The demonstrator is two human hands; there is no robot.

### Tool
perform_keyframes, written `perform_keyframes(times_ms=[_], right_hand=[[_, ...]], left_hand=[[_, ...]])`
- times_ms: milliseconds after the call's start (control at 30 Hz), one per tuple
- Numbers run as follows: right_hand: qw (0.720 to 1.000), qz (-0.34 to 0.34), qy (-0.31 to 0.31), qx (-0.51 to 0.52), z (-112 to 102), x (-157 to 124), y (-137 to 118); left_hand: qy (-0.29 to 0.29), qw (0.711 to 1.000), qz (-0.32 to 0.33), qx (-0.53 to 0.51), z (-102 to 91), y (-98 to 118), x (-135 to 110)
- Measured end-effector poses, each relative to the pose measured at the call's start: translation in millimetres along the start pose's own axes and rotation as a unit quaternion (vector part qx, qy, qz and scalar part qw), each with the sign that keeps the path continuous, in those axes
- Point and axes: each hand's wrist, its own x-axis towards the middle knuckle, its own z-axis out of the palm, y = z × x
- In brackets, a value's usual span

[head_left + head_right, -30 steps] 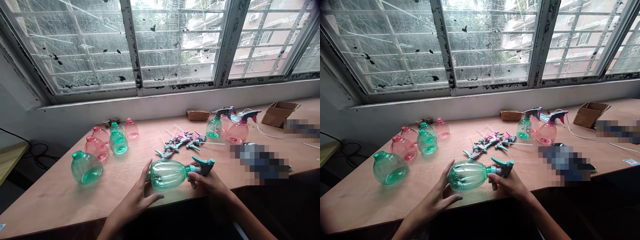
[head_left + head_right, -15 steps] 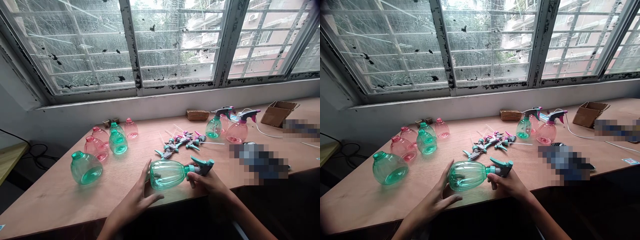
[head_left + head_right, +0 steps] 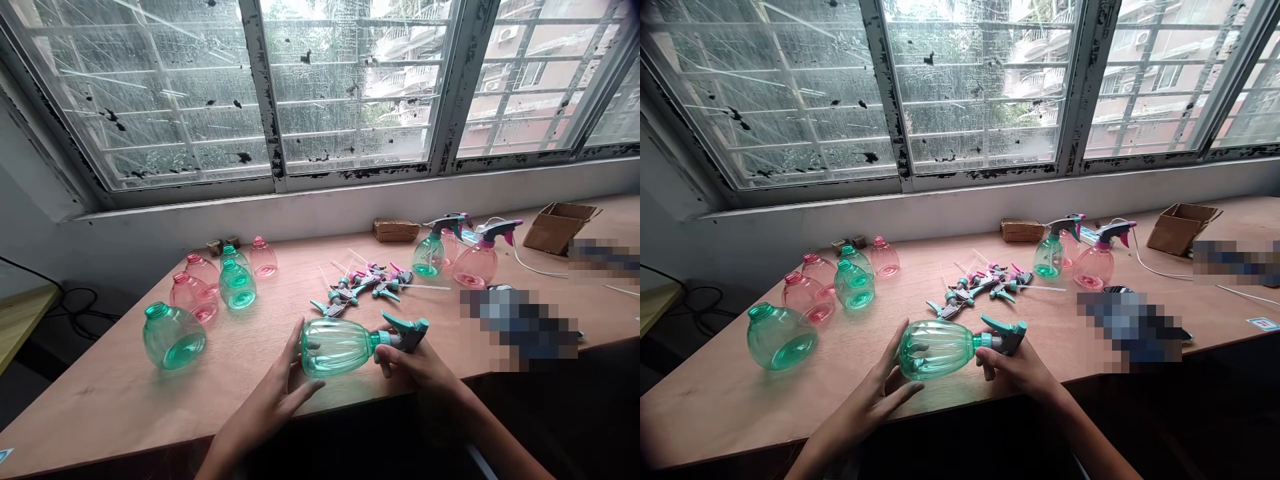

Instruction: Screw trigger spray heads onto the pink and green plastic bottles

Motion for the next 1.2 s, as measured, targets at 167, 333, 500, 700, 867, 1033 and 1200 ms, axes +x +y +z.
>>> perform_keyframes(times_ms=[167, 333, 500, 700, 867, 1033, 1200], right_hand=[[1.0, 0.001, -0.009, -0.004, -1.1, 1.0, 1.8], [1.0, -0.006, -0.01, -0.015, -1.7, 0.8, 1.1], [1.0, -0.002, -0.007, -0.012, -1.1, 0.5, 0.7], [1.0, -0.001, -0.013, -0.002, 0.2, 0.5, 0.8], [1.0, -0.006, -0.017, 0.003, -2.0, 0.3, 2.0], [1.0, -0.003, -0.018, 0.014, -1.8, 0.6, 2.2], [1.0, 0.001, -0.016, 0.016, -0.2, 0.5, 0.6]], left_hand=[[-0.008, 1.0, -0.016, -0.008, -3.7, 0.1, 0.3], [-0.006, 1.0, -0.009, -0.01, -3.4, 4.4, 0.9], [-0.018, 1.0, 0.007, -0.017, -1.1, 3.9, 1.3], [-0.009, 0.999, -0.022, -0.027, -3.6, -2.0, 0.0], [-0.015, 1.0, -0.013, -0.023, -3.4, 0.1, 1.0], [-0.017, 1.0, -0.007, -0.012, -2.1, 2.9, 0.3], [-0.013, 1.0, -0.024, -0.015, -3.2, 0.4, -1.1]])
